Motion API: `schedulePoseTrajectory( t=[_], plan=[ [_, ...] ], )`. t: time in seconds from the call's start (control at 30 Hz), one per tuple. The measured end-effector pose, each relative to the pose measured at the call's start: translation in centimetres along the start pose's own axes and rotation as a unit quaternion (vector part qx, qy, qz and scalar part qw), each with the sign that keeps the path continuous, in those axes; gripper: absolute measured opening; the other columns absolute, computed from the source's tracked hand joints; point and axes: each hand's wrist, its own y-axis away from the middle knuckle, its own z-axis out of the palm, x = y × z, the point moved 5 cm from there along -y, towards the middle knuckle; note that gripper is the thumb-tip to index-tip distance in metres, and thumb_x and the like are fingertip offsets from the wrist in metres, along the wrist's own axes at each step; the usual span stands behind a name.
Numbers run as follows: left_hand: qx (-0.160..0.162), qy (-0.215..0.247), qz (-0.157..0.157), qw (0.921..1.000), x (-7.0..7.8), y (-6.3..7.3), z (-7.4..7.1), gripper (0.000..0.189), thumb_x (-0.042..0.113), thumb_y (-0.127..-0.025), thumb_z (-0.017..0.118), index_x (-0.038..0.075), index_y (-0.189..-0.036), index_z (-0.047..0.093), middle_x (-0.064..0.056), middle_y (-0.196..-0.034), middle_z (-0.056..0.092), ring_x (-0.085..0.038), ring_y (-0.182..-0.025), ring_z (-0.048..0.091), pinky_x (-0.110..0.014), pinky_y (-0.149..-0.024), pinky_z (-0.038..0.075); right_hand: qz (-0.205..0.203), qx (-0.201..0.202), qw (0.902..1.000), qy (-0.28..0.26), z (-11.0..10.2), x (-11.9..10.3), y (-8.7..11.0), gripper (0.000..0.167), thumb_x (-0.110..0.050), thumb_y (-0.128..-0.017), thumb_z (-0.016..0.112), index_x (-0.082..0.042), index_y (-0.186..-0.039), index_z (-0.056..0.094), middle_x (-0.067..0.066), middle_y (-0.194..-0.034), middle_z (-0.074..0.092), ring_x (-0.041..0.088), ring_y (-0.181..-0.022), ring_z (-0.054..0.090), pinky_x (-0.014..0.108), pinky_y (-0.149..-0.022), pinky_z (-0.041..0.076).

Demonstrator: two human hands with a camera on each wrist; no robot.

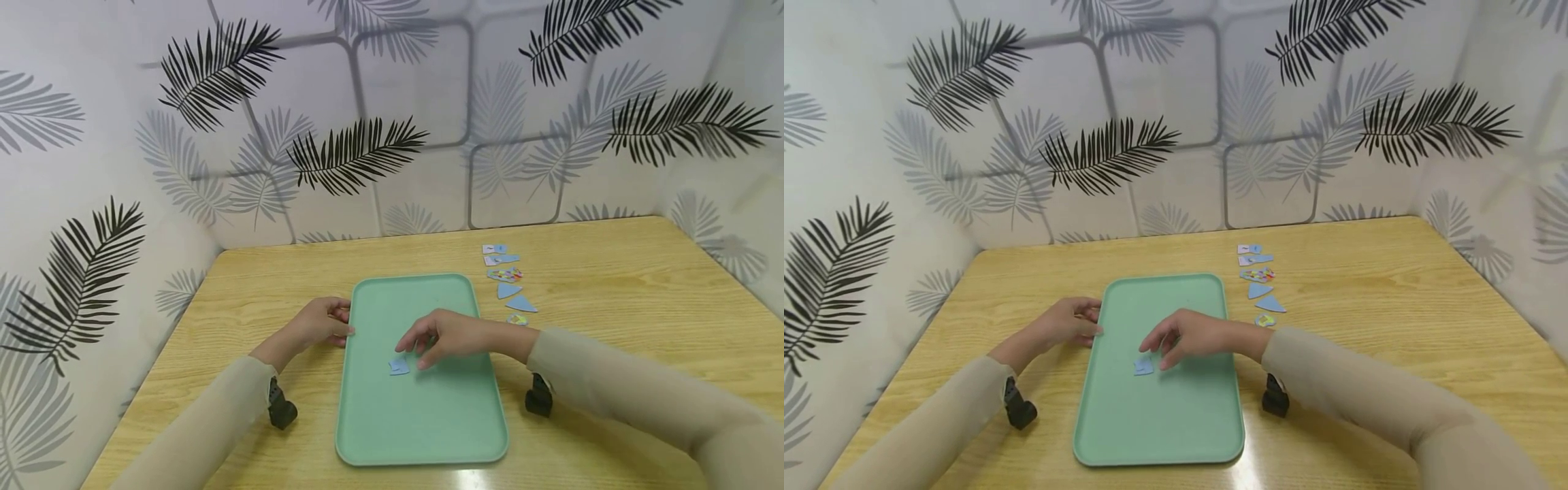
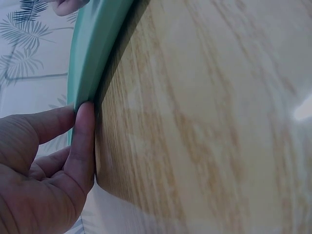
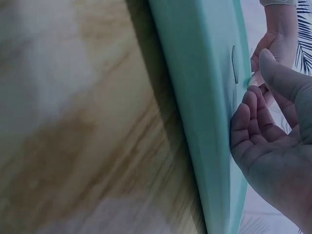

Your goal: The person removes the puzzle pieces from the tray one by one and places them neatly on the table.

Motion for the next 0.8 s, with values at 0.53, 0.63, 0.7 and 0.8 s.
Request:
schedulePoseTrajectory(
  t=[0.53,0.63,0.7,0.8],
  plan=[
    [-0.009,-0.001,0.011,0.9999,0.0,-0.1,0.1,0.054,-0.006,-0.087,0.067,-0.004,-0.138,0.047,-0.013,-0.1,0.052,-0.019,-0.078,0.059,-0.032,-0.069,0.059,0.008,-0.048,0.9985,0.023,0.6,0.0,-1.5,0.039,-0.005,-0.08,0.079,-0.007,-0.118,0.07,-0.002,-0.102,0.066,0.014,-0.089,0.056,0.023,-0.077,0.049],
    [-0.007,-0.004,0.01,0.9999,0.1,0.0,0.0,0.054,-0.006,-0.087,0.067,-0.004,-0.138,0.047,-0.013,-0.1,0.052,-0.019,-0.078,0.059,-0.032,-0.069,0.059,0.001,-0.052,0.9979,0.037,0.7,0.0,-1.8,0.04,-0.007,-0.08,0.08,-0.009,-0.118,0.071,-0.002,-0.1,0.064,0.014,-0.088,0.055,0.024,-0.077,0.048],
    [-0.006,-0.006,0.008,0.9999,0.1,0.0,0.0,0.054,-0.006,-0.087,0.067,-0.004,-0.138,0.047,-0.014,-0.1,0.052,-0.019,-0.078,0.059,-0.032,-0.069,0.059,-0.004,-0.055,0.9972,0.052,0.8,0.0,-1.9,0.041,-0.008,-0.079,0.08,-0.01,-0.119,0.071,-0.002,-0.099,0.062,0.014,-0.088,0.055,0.024,-0.078,0.048],
    [-0.005,-0.009,0.006,0.9999,0.1,0.0,0.0,0.055,-0.006,-0.087,0.067,-0.004,-0.138,0.047,-0.014,-0.101,0.052,-0.019,-0.079,0.06,-0.032,-0.07,0.059,-0.011,-0.057,0.9957,0.072,1.0,0.2,-2.1,0.041,-0.009,-0.079,0.08,-0.012,-0.119,0.071,-0.003,-0.097,0.059,0.012,-0.087,0.054,0.024,-0.079,0.047]
  ],
)
